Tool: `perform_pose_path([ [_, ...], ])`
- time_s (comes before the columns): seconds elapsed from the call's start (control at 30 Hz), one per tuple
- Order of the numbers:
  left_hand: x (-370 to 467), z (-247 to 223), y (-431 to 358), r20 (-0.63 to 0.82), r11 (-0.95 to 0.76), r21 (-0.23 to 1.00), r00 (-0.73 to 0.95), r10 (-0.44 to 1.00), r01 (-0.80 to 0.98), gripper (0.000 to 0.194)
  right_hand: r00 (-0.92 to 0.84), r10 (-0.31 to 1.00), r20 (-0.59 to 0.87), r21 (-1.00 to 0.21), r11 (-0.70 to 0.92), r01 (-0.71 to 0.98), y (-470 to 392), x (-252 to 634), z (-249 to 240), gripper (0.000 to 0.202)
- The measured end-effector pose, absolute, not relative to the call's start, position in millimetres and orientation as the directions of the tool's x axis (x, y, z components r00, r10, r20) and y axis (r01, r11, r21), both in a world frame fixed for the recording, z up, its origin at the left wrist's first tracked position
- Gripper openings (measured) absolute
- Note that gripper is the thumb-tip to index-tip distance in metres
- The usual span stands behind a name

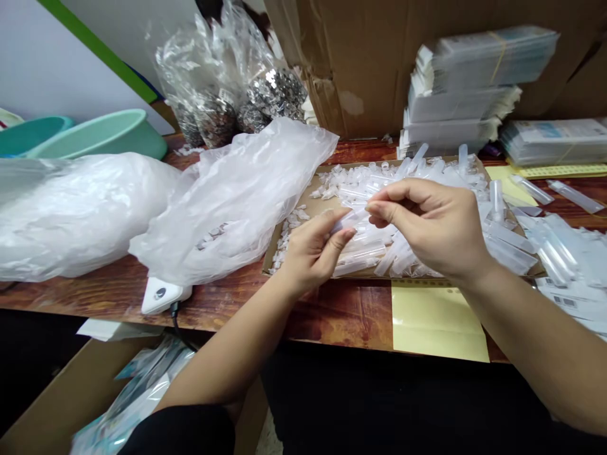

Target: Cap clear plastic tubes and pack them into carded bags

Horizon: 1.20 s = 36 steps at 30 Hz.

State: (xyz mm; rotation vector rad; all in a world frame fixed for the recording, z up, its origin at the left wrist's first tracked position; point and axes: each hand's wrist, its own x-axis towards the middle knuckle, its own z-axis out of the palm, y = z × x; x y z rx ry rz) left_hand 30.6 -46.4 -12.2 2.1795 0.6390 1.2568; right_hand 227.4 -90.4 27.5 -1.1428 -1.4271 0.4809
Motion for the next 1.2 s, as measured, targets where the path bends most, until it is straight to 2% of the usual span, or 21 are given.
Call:
perform_pose_path([
  [0.07, 23.7, -6.0, -36.6, 0.616, -0.695, 0.709, 0.372, 0.694, 0.123, 0.024, 0.093, 0.88, 0.465, -0.845, 0.41, 0.343, -71.8, 224.1, 37.7, 0.01],
  [0.13, 14.4, 0.1, -24.4, 0.575, -0.604, 0.791, 0.221, 0.788, 0.095, 0.03, -0.024, 0.914, 0.405, -0.854, 0.388, 0.346, -42.9, 217.2, 43.6, 0.016],
  [0.2, 3.6, 4.8, -12.2, 0.517, -0.52, 0.854, 0.061, 0.854, 0.034, 0.034, -0.15, 0.919, 0.364, -0.794, 0.39, 0.466, -7.6, 205.9, 42.7, 0.017],
  [0.23, -1.9, 6.6, -6.6, 0.491, -0.491, 0.871, 0.006, 0.871, -0.009, 0.035, -0.217, 0.909, 0.356, -0.703, 0.413, 0.579, 10.3, 198.8, 40.0, 0.015],
  [0.3, -12.3, 9.4, 2.3, 0.442, -0.442, 0.89, -0.021, 0.897, -0.113, 0.035, -0.39, 0.888, 0.244, -0.422, 0.459, 0.782, 42.1, 182.8, 31.9, 0.018],
  [0.37, -21.1, 11.0, 8.5, 0.4, -0.389, 0.894, 0.002, 0.917, -0.221, 0.037, -0.496, 0.866, 0.061, -0.139, 0.5, 0.855, 64.4, 166.3, 23.2, 0.028],
  [0.4, -24.7, 11.4, 10.7, 0.381, -0.364, 0.893, 0.015, 0.924, -0.266, 0.038, -0.517, 0.856, -0.019, -0.037, 0.516, 0.856, 71.5, 158.5, 19.3, 0.031],
  [0.47, -29.7, 11.2, 14.1, 0.367, -0.337, 0.882, 0.029, 0.93, -0.329, 0.041, -0.532, 0.839, -0.113, 0.075, 0.541, 0.838, 78.6, 145.1, 13.6, 0.032],
  [0.53, -31.6, 9.4, 16.6, 0.387, -0.348, 0.865, 0.041, 0.921, -0.361, 0.04, -0.537, 0.832, -0.138, 0.103, 0.551, 0.828, 79.6, 135.9, 10.7, 0.031],
  [0.67, -26.3, 3.4, 18.8, 0.401, -0.349, 0.854, 0.061, 0.914, -0.387, 0.037, -0.555, 0.822, -0.129, 0.096, 0.567, 0.818, 74.8, 136.9, 11.7, 0.032],
  [0.73, -21.4, 0.5, 18.1, 0.365, -0.309, 0.869, 0.079, 0.928, -0.386, 0.041, -0.543, 0.838, -0.047, 0.009, 0.544, 0.839, 68.1, 150.2, 15.1, 0.03],
  [0.77, -19.1, -0.7, 17.3, 0.352, -0.291, 0.877, 0.097, 0.931, -0.382, 0.044, -0.518, 0.855, 0.034, -0.084, 0.519, 0.851, 62.5, 159.9, 17.4, 0.028],
  [0.83, -15.1, -2.3, 15.0, 0.337, -0.259, 0.891, 0.163, 0.927, -0.372, 0.047, -0.401, 0.883, 0.243, -0.366, 0.466, 0.806, 45.4, 182.5, 22.9, 0.023],
  [0.9, -11.8, -2.8, 11.3, 0.307, -0.205, 0.911, 0.258, 0.916, -0.357, 0.048, -0.228, 0.886, 0.404, -0.638, 0.452, 0.623, 21.4, 204.1, 28.9, 0.017],
  [0.97, -8.6, -2.1, 6.4, 0.246, -0.12, 0.936, 0.368, 0.897, -0.331, 0.051, -0.084, 0.869, 0.487, -0.776, 0.475, 0.416, -5.6, 218.7, 33.9, 0.014],
  [1.07, -2.4, -0.4, -1.6, 0.165, -0.009, 0.953, 0.498, 0.851, -0.302, 0.055, 0.038, 0.832, 0.553, -0.807, 0.524, 0.274, -39.2, 223.6, 36.9, 0.017],
  [1.2, 6.9, -1.8, -8.3, 0.172, 0.034, 0.944, 0.577, 0.798, -0.329, 0.053, 0.049, 0.827, 0.56, -0.8, 0.524, 0.292, -58.2, 218.2, 30.7, 0.016],
])
